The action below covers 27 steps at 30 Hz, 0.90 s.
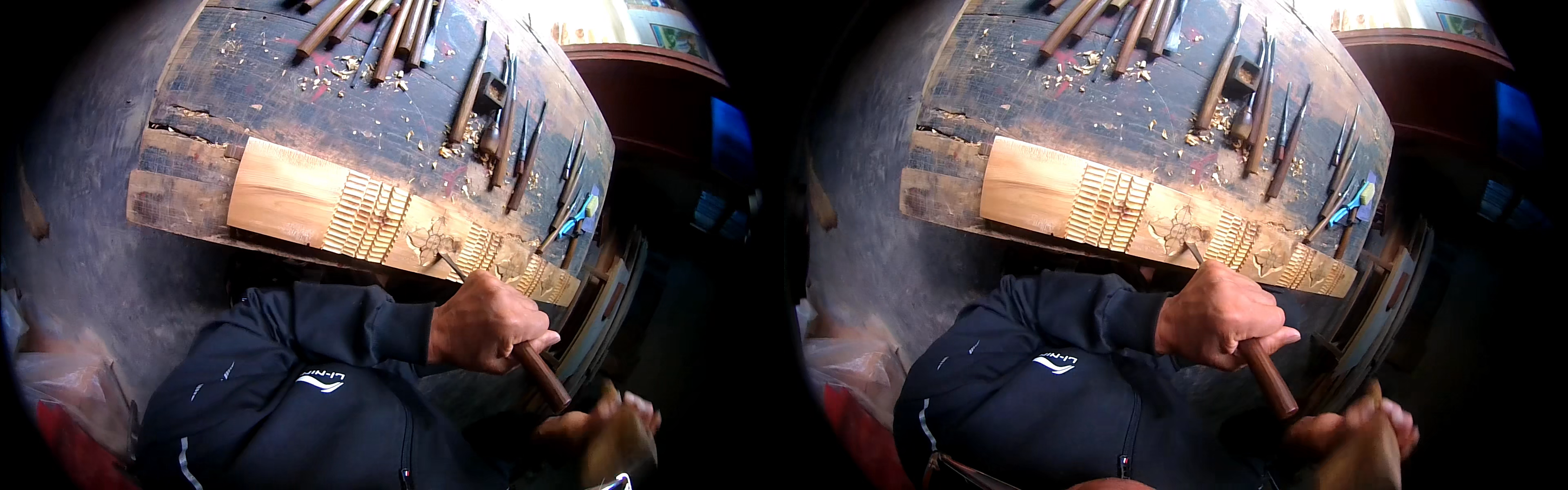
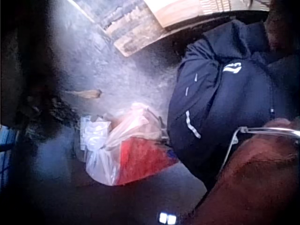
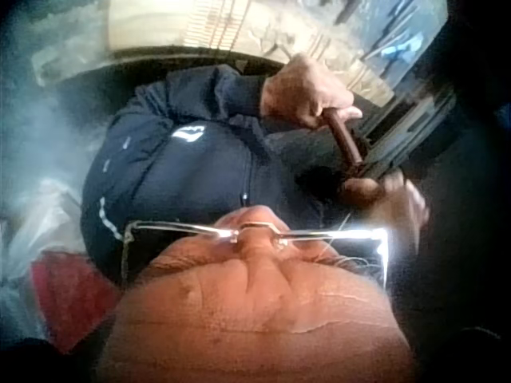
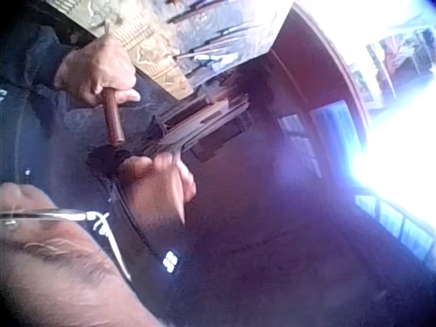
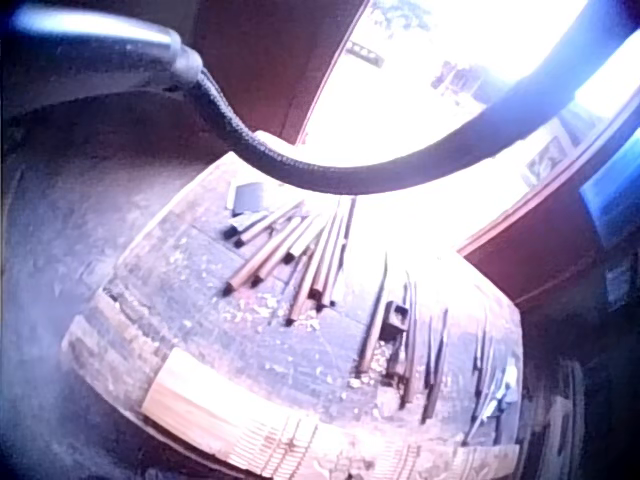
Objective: The person carves decorative patterns into a long wooden board using various chisels and a large wooden mallet, striking the chisel handles to remove wood chips.
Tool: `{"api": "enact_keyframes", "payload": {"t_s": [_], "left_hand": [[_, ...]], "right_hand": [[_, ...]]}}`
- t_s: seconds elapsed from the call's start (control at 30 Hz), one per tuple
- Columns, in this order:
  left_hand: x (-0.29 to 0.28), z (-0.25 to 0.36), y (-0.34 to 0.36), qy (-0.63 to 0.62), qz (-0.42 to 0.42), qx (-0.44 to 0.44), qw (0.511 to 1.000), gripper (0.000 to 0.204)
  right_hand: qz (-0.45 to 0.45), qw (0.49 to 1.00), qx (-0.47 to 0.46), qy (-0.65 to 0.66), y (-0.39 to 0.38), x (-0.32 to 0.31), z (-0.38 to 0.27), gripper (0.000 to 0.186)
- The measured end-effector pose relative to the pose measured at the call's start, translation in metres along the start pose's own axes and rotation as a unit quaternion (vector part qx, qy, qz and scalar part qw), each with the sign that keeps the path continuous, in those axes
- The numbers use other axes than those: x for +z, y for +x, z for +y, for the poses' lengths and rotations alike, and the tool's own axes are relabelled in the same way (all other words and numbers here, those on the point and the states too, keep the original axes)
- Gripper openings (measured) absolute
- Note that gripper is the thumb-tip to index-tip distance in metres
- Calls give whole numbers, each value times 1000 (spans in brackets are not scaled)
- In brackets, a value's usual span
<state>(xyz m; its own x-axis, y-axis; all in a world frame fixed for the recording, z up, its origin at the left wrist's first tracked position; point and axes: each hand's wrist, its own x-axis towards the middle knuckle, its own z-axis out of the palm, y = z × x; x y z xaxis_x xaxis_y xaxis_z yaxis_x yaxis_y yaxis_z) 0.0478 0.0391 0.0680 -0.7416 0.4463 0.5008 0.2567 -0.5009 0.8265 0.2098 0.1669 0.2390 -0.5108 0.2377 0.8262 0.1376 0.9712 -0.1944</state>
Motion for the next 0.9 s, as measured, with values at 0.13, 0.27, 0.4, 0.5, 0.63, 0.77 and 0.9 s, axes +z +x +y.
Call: {"api": "enact_keyframes", "payload": {"t_s": [0.13, 0.27, 0.4, 0.5, 0.63, 0.77, 0.9], "left_hand": [[-1, 1, 2, -8, 1, -3, 1000, 39], [2, -2, -2, 21, -10, 4, 1000, 41], [-9, -5, 0, 2, -36, 17, 999, 46], [-10, -8, 10, -6, -41, -5, 999, 50], [3, -9, 3, 50, -24, 9, 998, 49], [21, -10, -25, 16, -115, 144, 983, 52], [30, -6, -27, 55, -109, 160, 980, 55]], "right_hand": [[-171, 979, -61, -95, 7, -20, 1, 55], [-208, 920, 49, -328, -19, 20, -17, 47], [-109, 985, 79, -105, -43, 21, 4, 68], [-62, 932, 307, 182, -64, 24, 14, 84], [-57, 741, 519, 423, -106, 11, 73, 79], [-25, 651, 612, 448, -147, 23, 103, 71], [-40, 682, 572, 454, -154, 33, 101, 73]]}}
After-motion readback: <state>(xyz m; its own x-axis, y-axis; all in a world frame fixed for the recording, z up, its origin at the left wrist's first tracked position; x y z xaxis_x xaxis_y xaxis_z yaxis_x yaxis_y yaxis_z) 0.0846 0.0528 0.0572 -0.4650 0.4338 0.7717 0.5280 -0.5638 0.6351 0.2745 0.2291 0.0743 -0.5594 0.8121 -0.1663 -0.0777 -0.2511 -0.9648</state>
